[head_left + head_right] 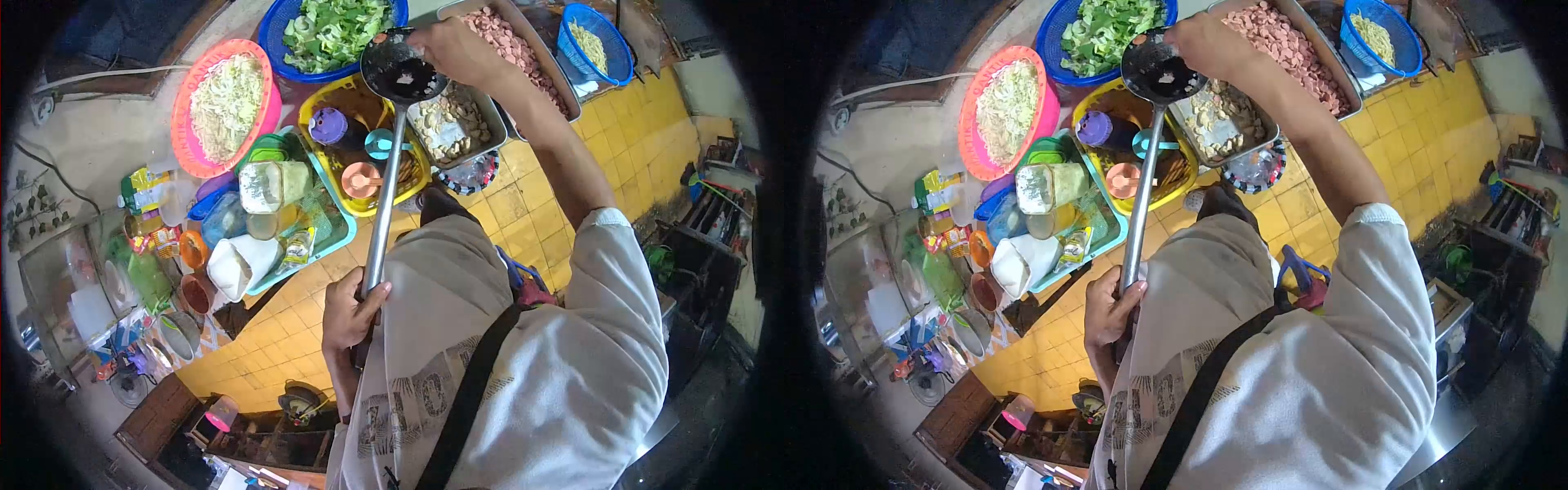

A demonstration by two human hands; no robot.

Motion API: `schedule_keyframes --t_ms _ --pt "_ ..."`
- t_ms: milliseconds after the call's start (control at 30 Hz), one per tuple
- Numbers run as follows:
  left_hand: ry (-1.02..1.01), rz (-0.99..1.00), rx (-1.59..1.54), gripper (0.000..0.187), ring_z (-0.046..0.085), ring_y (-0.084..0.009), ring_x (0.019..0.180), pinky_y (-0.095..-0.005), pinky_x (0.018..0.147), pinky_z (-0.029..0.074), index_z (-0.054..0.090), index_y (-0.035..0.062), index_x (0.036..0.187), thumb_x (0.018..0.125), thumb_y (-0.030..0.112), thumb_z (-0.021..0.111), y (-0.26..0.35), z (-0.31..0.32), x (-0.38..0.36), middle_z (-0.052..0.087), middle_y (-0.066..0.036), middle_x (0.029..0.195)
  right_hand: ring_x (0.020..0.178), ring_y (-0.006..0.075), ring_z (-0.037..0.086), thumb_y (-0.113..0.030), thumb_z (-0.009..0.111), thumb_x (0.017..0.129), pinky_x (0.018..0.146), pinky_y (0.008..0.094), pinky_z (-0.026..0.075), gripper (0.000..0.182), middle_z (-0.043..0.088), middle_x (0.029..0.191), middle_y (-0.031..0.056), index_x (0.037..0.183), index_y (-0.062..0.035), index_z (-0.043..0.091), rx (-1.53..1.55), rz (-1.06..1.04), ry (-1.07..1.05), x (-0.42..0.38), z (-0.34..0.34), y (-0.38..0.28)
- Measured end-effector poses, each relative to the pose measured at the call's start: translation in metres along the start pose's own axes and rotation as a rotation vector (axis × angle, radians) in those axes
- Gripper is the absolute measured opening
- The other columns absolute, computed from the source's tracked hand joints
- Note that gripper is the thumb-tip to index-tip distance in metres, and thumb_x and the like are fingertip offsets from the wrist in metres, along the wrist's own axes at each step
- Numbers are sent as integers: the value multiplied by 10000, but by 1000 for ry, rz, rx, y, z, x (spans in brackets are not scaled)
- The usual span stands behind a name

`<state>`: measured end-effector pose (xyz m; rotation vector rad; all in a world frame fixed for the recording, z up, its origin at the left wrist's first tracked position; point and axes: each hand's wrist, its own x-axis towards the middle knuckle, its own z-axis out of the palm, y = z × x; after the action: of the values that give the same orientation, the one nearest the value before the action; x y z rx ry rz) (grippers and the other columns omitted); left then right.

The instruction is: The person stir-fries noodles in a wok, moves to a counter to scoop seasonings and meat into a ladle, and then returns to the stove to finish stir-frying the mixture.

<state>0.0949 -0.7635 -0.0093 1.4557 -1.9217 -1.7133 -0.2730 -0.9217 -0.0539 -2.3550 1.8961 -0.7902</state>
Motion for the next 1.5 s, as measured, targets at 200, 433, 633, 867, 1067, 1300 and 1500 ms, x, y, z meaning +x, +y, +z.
schedule_keyframes --t_ms 200,433,633,867,1067,1300,1500 --pt "-32 -159 -108 230 475 -94 402 -256 400 370 541 8 747 821 203 639 12 -4 0 481 -28 479 754 320 620 -102 646 740 670 388 499 252 627 822 172 989 -67 635 -66 108 -9 0 -18 -22" --pt "-2 -218 -147 178 457 -75 421 -234 391 364 521 12 742 821 148 604 21 -9 0 484 -5 536 748 260 627 -124 600 753 630 352 492 112 630 863 158 833 -48 623 -104 425 -389 -64 8 1" --pt "47 -245 -146 200 448 -80 413 -231 388 355 523 11 743 809 170 624 23 -11 0 477 -6 525 650 261 587 -141 509 736 502 370 485 171 554 714 129 837 -18 574 -425 74 -310 -169 116 18" --pt "77 -285 -151 211 439 -80 406 -232 390 352 522 4 746 815 176 623 21 -11 -2 469 -8 513 595 306 589 -117 481 782 563 368 497 174 582 694 174 835 13 584 -318 98 -241 -166 119 33" --pt "26 -233 -76 193 485 -90 401 -249 392 372 553 5 778 829 173 632 20 -12 -2 496 -23 487 646 229 646 -93 634 710 633 338 500 117 654 716 122 812 -63 685 509 407 -21 -72 -5 -13" --pt "-22 -208 -68 183 494 -84 432 -239 413 378 568 7 792 824 177 628 20 -6 0 503 -14 515 663 314 614 -17 574 679 667 362 508 250 622 691 157 886 -88 694 73 164 0 -25 -11 -32" --pt "-80 -213 -59 173 480 -65 474 -221 449 377 586 3 828 822 172 624 17 -6 1 520 -5 557 669 324 619 -28 575 706 628 397 501 158 612 697 171 825 -61 674 -7 12 54 -15 14 -14"
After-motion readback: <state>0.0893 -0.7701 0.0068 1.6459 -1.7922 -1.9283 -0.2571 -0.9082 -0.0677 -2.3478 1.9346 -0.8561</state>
